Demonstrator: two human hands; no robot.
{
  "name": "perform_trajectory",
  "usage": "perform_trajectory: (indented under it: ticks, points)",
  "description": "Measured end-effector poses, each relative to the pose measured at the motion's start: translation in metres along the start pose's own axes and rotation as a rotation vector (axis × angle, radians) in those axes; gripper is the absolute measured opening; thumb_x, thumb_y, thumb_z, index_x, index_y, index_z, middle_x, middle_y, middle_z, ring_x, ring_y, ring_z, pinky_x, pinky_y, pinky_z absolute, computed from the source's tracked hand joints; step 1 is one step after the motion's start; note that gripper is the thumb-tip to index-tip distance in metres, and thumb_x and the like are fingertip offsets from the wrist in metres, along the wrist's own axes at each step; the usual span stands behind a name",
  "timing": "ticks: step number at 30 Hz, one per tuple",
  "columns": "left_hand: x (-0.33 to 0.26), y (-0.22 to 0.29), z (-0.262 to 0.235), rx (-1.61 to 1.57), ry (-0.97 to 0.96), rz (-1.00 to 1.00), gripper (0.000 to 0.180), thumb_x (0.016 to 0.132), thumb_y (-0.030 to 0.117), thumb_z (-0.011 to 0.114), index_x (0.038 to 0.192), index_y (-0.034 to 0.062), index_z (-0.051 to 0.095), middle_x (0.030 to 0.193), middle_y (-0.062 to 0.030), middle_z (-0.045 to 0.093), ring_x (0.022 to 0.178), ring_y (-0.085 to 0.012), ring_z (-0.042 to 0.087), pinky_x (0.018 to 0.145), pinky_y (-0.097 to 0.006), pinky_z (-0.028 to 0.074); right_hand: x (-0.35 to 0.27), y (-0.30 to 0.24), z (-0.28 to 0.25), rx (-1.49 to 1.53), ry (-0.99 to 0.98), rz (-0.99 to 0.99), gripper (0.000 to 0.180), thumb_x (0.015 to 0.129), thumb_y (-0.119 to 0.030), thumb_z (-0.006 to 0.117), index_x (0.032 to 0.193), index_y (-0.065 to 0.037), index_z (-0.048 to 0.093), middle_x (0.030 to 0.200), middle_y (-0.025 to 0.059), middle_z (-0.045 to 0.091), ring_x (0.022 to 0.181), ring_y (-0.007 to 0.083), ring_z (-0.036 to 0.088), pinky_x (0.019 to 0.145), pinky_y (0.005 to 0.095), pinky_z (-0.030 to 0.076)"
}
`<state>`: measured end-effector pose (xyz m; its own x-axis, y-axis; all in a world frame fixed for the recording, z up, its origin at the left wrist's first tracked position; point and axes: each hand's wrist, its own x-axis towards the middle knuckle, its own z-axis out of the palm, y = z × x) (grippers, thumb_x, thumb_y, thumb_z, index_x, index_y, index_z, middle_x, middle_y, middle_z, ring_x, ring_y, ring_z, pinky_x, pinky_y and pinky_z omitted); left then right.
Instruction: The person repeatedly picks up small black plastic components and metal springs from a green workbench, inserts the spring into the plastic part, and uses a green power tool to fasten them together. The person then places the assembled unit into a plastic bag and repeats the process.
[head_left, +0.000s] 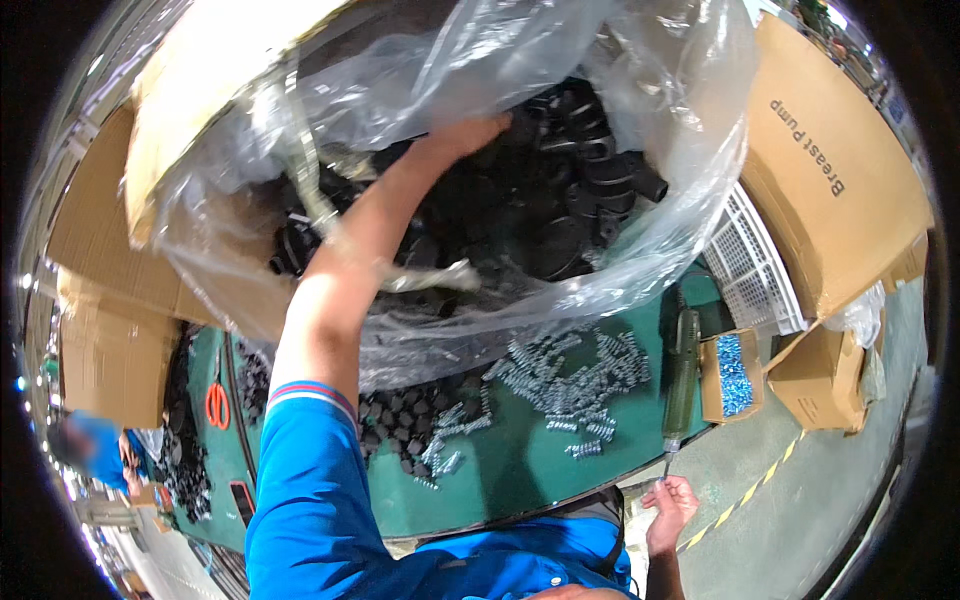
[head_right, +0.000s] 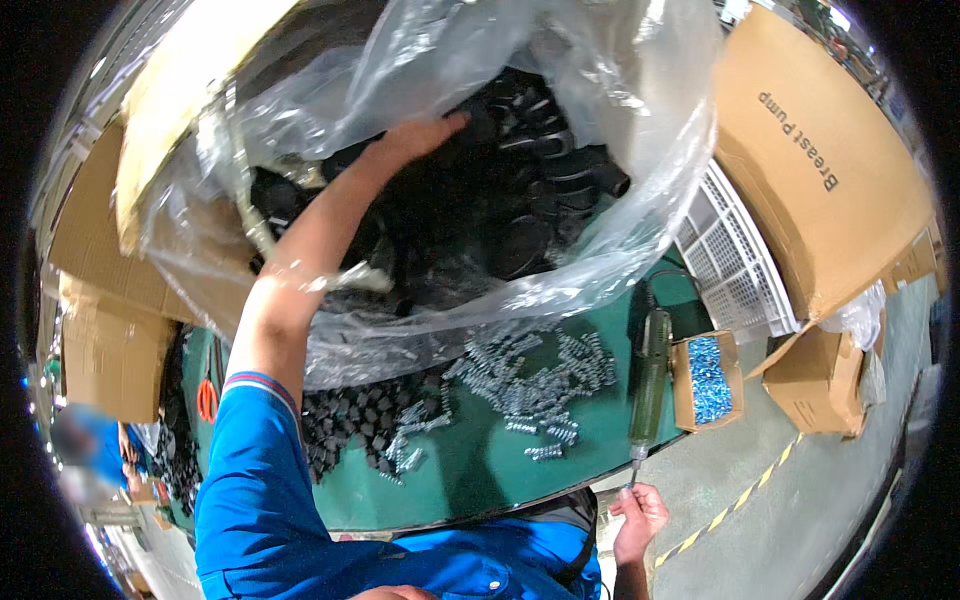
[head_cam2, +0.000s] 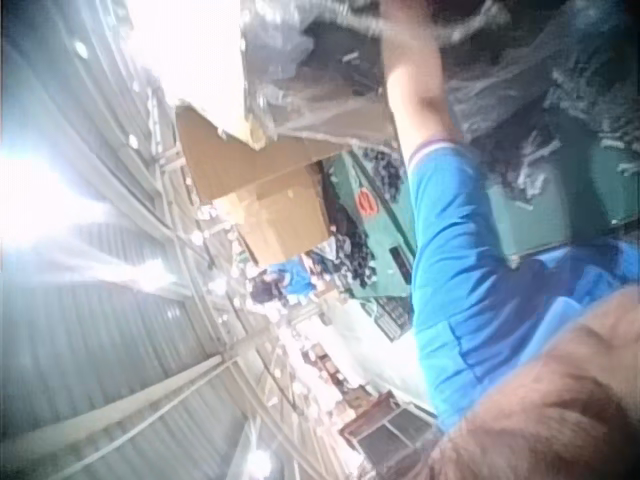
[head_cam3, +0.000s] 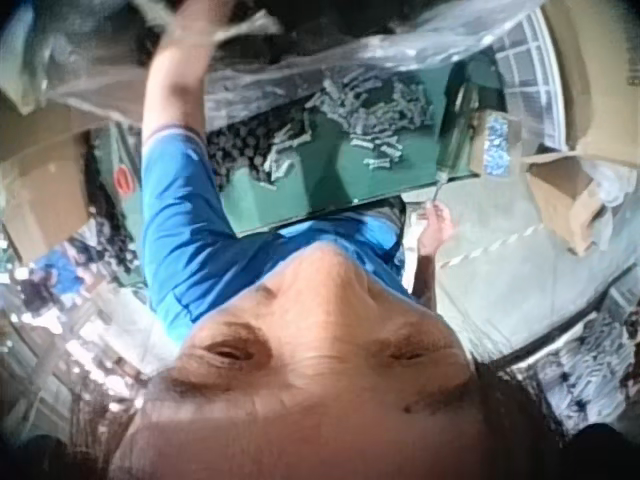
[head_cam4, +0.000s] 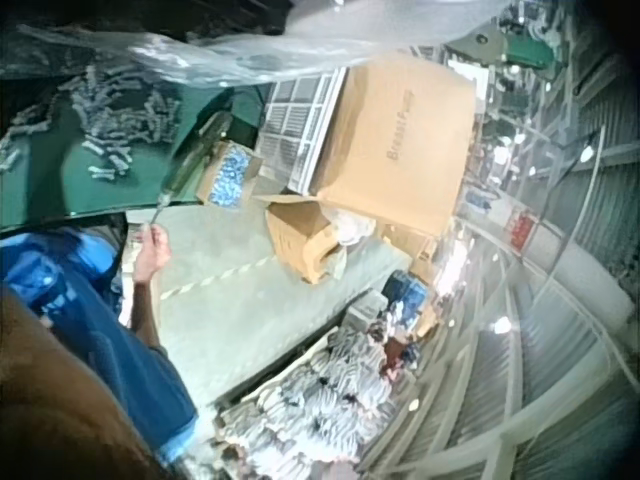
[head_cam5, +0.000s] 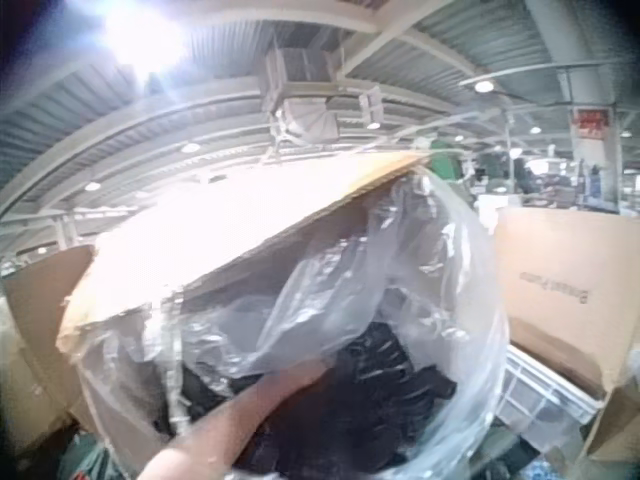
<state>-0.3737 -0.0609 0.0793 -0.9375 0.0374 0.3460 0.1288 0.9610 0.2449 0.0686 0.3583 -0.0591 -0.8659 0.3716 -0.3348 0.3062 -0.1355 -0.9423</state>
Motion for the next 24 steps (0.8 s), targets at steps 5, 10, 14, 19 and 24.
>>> perform_trajectory:
  ticks: [5, 10, 14, 19, 24]
  points:
    - [0.051, 0.006, 0.017, -0.092, -0.388, -0.109, 0.056, 0.073, 0.047, 0.071, 0.11, 0.0041, 0.068, 0.131, -0.0201, 0.048, 0.12, -0.036, 0.044, 0.101, -0.043, 0.037, -0.012, 0.008, 0.005, 0.083, 0.135, 0.134, 0.005, 0.087, -0.002, 0.058, 0.092, 0.0, 0.056, 0.07, 0.0093, 0.061, 0.054, 0.0161, 0.057, 0.05, 0.0272, 0.048]
    - [0.019, 0.016, 0.024, -0.174, -0.606, -0.099, 0.07, 0.07, 0.056, 0.073, 0.114, 0.0021, 0.068, 0.144, -0.0202, 0.039, 0.133, -0.0358, 0.034, 0.11, -0.042, 0.03, -0.016, 0.001, 0.007, 0.135, 0.126, 0.184, 0.009, 0.089, -0.004, 0.054, 0.093, 0.003, 0.058, 0.073, 0.0116, 0.062, 0.056, 0.0168, 0.058, 0.051, 0.0287, 0.049]
    - [-0.019, 0.008, 0.015, -0.267, -0.641, -0.11, 0.073, 0.071, 0.052, 0.075, 0.114, -0.0057, 0.066, 0.153, -0.0218, 0.023, 0.138, -0.0357, 0.029, 0.112, -0.04, 0.027, -0.016, 0.002, 0.001, 0.19, 0.083, 0.177, 0.007, 0.092, -0.006, 0.055, 0.093, 0.0, 0.058, 0.075, 0.0099, 0.061, 0.057, 0.0154, 0.057, 0.05, 0.0276, 0.048]
    - [-0.072, 0.019, -0.016, -0.134, -0.568, -0.053, 0.067, 0.071, 0.048, 0.077, 0.109, -0.0071, 0.066, 0.153, -0.0268, 0.021, 0.134, -0.0378, 0.033, 0.109, -0.04, 0.031, -0.012, 0.002, 0.001, 0.153, -0.007, 0.092, 0.005, 0.093, -0.005, 0.056, 0.096, -0.001, 0.058, 0.076, 0.0086, 0.061, 0.059, 0.0141, 0.058, 0.051, 0.0264, 0.048]
    - [-0.12, 0.004, -0.052, -0.113, -0.26, -0.124, 0.08, 0.073, 0.053, 0.076, 0.123, -0.007, 0.057, 0.121, -0.0252, 0.061, 0.114, -0.0352, 0.058, 0.098, -0.04, 0.045, -0.009, 0.014, 0.001, 0.172, -0.046, 0.057, 0.008, 0.091, -0.005, 0.059, 0.096, 0.001, 0.06, 0.077, 0.0092, 0.063, 0.06, 0.0155, 0.06, 0.054, 0.0273, 0.05]
